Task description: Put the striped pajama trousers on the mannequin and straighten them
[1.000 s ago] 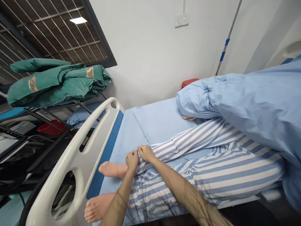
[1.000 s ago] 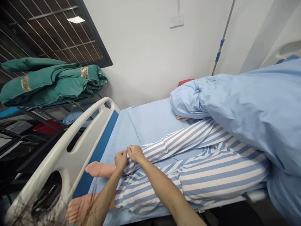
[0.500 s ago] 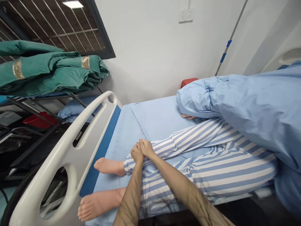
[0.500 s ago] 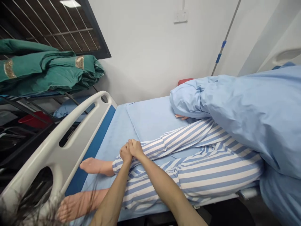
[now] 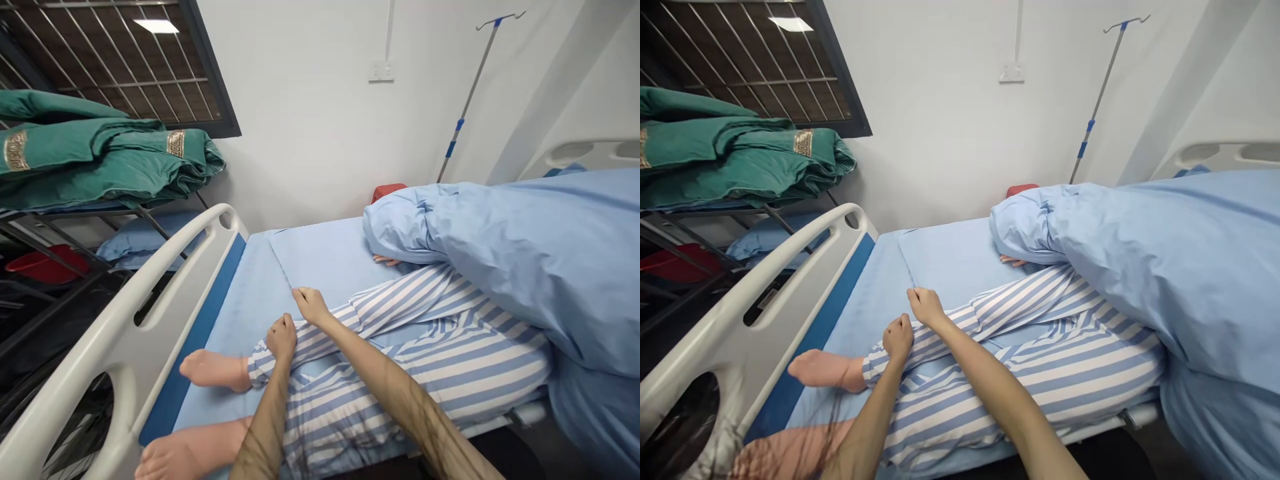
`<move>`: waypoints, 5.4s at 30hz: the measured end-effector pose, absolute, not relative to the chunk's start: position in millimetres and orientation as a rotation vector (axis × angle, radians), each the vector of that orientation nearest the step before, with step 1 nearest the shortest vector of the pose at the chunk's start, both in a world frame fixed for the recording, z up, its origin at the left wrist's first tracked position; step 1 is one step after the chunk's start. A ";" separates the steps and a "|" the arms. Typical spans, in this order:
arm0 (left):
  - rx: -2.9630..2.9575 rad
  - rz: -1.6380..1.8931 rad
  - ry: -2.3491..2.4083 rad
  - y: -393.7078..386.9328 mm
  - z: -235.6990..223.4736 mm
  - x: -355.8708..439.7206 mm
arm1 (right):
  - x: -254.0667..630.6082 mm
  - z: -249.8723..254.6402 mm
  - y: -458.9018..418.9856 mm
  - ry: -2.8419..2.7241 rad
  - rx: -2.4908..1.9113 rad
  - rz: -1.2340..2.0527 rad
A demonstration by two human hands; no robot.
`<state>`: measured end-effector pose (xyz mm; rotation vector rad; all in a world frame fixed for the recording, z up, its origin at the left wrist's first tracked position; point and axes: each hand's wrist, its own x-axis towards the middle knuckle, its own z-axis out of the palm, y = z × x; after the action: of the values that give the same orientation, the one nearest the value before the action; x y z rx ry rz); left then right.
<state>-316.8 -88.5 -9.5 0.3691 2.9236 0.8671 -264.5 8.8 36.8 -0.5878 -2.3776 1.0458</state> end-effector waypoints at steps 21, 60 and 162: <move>0.251 2.031 2.391 -44.3 27.9 -309.6 | -261.1 -24.4 18.5 -2.087 -0.547 1.443; 0.520 1.762 2.520 -9.9 33.4 -283.1 | -231.6 -17.5 56.6 -1.960 -0.668 1.384; 0.680 1.251 2.672 100.6 -3.1 -205.1 | -136.6 12.5 166.6 -2.315 -0.976 0.834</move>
<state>-205.1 100.6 -3.1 0.6803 2.6724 1.2508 -136.6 166.6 12.5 -0.9765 -2.3146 0.8342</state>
